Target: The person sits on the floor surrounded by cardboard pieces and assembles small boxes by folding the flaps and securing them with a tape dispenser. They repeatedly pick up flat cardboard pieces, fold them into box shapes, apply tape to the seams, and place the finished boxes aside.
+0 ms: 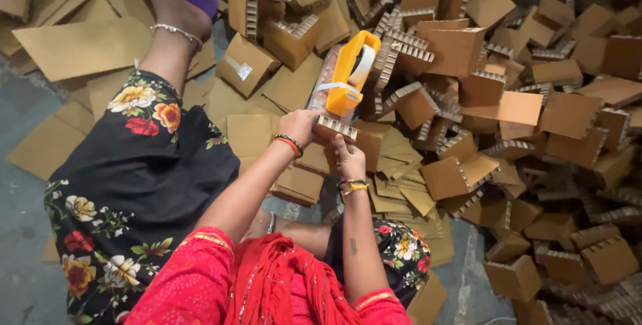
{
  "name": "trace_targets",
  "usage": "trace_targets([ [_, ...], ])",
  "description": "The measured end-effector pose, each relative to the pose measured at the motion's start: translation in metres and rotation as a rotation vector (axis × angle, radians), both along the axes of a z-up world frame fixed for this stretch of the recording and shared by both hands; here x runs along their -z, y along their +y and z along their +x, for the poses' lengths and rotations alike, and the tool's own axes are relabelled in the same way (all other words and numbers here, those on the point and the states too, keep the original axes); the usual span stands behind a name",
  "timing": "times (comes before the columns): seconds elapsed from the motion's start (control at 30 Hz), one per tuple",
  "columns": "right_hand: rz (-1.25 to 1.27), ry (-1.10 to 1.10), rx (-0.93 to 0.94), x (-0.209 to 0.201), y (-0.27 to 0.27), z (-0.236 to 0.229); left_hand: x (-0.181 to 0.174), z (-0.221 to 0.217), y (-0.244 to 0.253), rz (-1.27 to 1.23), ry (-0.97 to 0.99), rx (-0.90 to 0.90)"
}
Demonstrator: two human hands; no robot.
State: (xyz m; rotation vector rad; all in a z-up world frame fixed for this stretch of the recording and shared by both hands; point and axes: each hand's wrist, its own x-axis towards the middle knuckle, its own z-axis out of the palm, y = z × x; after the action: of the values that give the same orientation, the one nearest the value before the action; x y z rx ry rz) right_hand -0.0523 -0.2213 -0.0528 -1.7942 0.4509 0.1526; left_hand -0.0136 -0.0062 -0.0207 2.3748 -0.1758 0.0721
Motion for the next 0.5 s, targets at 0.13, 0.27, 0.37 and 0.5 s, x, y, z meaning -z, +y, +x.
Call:
trace_targets([
  [0.13,-0.527,-0.023,-0.051,-0.02,0.011,0.006,-0.011,-0.004,0.008,-0.03,0.034,0.057],
  [0.27,-0.927,-0.397,-0.094,-0.048,0.031,-0.002,-0.011,-0.001,0.01,-0.037,0.008,0.078],
  [0.37,-0.532,-0.706,-0.23,-0.059,0.02,0.014,-0.008,0.0,0.008,-0.043,0.017,0.083],
  [0.5,-0.057,-0.198,-0.294,-0.057,-0.005,0.092,-0.011,0.001,0.01,0.026,0.046,0.128],
])
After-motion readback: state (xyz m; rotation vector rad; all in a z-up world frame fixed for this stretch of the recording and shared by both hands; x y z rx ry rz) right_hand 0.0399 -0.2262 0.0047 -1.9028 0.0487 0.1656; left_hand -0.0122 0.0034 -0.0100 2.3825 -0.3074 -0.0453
